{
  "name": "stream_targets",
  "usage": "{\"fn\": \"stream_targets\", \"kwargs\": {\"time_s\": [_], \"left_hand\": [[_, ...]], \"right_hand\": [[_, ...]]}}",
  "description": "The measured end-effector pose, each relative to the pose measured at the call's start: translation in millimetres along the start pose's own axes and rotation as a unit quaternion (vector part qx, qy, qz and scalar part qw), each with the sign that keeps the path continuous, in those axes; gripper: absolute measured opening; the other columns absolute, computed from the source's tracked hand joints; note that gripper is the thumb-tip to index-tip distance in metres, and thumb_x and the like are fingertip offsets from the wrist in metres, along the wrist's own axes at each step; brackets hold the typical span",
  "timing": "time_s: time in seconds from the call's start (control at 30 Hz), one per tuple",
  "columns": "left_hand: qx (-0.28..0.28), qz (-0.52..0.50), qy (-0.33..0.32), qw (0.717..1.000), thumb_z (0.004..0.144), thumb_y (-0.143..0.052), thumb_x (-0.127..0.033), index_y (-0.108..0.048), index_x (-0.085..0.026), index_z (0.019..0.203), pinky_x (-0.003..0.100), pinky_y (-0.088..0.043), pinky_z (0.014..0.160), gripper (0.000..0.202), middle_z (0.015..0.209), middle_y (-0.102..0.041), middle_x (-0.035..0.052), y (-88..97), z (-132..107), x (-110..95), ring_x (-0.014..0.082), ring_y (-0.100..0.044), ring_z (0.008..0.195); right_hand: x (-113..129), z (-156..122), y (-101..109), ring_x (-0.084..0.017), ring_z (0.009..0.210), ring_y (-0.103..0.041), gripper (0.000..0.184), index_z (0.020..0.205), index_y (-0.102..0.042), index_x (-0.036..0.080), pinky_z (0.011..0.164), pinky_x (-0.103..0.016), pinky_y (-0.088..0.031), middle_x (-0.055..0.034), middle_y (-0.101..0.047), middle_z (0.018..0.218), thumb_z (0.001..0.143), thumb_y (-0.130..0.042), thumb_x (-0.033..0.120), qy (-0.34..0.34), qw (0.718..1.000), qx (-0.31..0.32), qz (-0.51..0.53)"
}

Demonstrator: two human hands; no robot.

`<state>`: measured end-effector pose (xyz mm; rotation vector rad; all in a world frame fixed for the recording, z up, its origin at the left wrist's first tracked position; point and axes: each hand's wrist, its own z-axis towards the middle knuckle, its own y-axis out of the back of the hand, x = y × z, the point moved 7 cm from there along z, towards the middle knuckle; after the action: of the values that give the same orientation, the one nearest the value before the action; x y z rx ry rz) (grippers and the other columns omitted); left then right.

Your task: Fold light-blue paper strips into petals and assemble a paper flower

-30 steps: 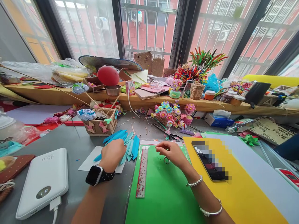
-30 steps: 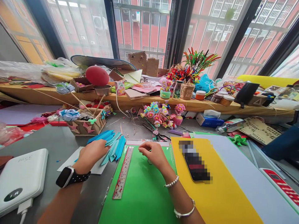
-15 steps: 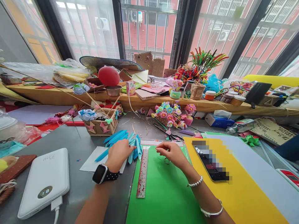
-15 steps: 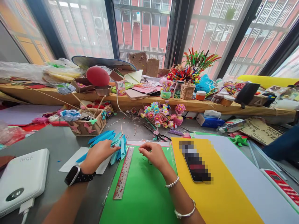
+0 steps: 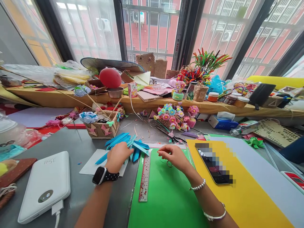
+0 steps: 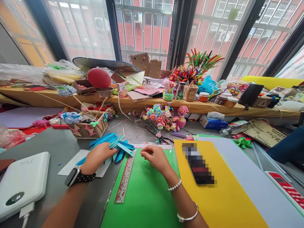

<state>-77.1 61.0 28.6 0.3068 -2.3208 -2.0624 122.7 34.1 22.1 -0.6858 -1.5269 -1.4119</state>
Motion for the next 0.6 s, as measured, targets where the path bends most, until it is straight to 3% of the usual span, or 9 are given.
{"fn": "stream_targets", "kwargs": {"time_s": [0.23,0.33,0.4,0.47,0.53,0.6], "left_hand": [[-0.057,-0.029,0.029,0.998,0.068,-0.039,-0.033,-0.047,-0.020,0.056,0.024,-0.031,0.045,0.020,0.067,-0.062,0.0074,22.1,-2,14,0.0231,-0.058,0.066],[-0.045,-0.133,-0.032,0.990,0.067,-0.041,-0.033,-0.039,-0.019,0.051,0.023,-0.028,0.044,0.021,0.050,-0.048,0.0001,26.1,-2,4,0.0164,-0.051,0.053],[0.006,-0.276,-0.104,0.955,0.067,-0.043,-0.036,-0.036,-0.019,0.054,0.021,-0.026,0.043,0.023,0.045,-0.037,-0.0048,24.7,-6,-14,0.0109,-0.042,0.045],[0.086,-0.418,-0.142,0.893,0.067,-0.045,-0.047,-0.037,-0.019,0.060,0.020,-0.022,0.040,0.030,0.045,-0.032,-0.0074,19.1,-14,-35,0.0074,-0.033,0.039],[0.136,-0.491,-0.164,0.845,0.063,-0.050,-0.052,-0.039,-0.018,0.062,0.019,-0.018,0.038,0.035,0.045,-0.031,-0.0085,14.2,-23,-55,0.0052,-0.027,0.038],[0.158,-0.516,-0.177,0.823,0.060,-0.055,-0.052,-0.043,-0.017,0.063,0.018,-0.017,0.037,0.037,0.045,-0.029,-0.0090,8.8,-30,-71,0.0043,-0.024,0.038]], "right_hand": [[-1,0,0,-0.012,0.058,-0.058,0.014,0.071,-0.062,0.015,0.054,-0.021,-0.042,-0.0022,-0.063,0.066,0.073,-0.052,0.025,0.008,1.000,-0.001,0.011],[0,1,-1,-0.011,0.057,-0.057,0.020,0.069,-0.063,0.014,0.054,-0.021,-0.042,-0.0031,-0.063,0.065,0.074,-0.052,0.031,0.005,0.999,0.003,0.038],[2,0,-3,-0.012,0.059,-0.057,0.026,0.072,-0.063,0.013,0.055,-0.022,-0.043,-0.0041,-0.064,0.067,0.074,-0.051,0.036,-0.008,0.996,0.016,0.088],[7,-2,-4,-0.012,0.062,-0.057,0.031,0.077,-0.064,0.013,0.057,-0.023,-0.045,-0.0048,-0.064,0.070,0.073,-0.051,0.042,-0.020,0.988,0.027,0.151],[13,-4,-4,-0.012,0.064,-0.057,0.034,0.078,-0.064,0.014,0.059,-0.023,-0.045,-0.0045,-0.064,0.072,0.071,-0.053,0.045,-0.024,0.980,0.030,0.196],[18,-6,-4,-0.011,0.063,-0.056,0.032,0.076,-0.063,0.014,0.059,-0.023,-0.046,-0.0031,-0.062,0.071,0.067,-0.056,0.045,-0.026,0.975,0.030,0.219]]}}
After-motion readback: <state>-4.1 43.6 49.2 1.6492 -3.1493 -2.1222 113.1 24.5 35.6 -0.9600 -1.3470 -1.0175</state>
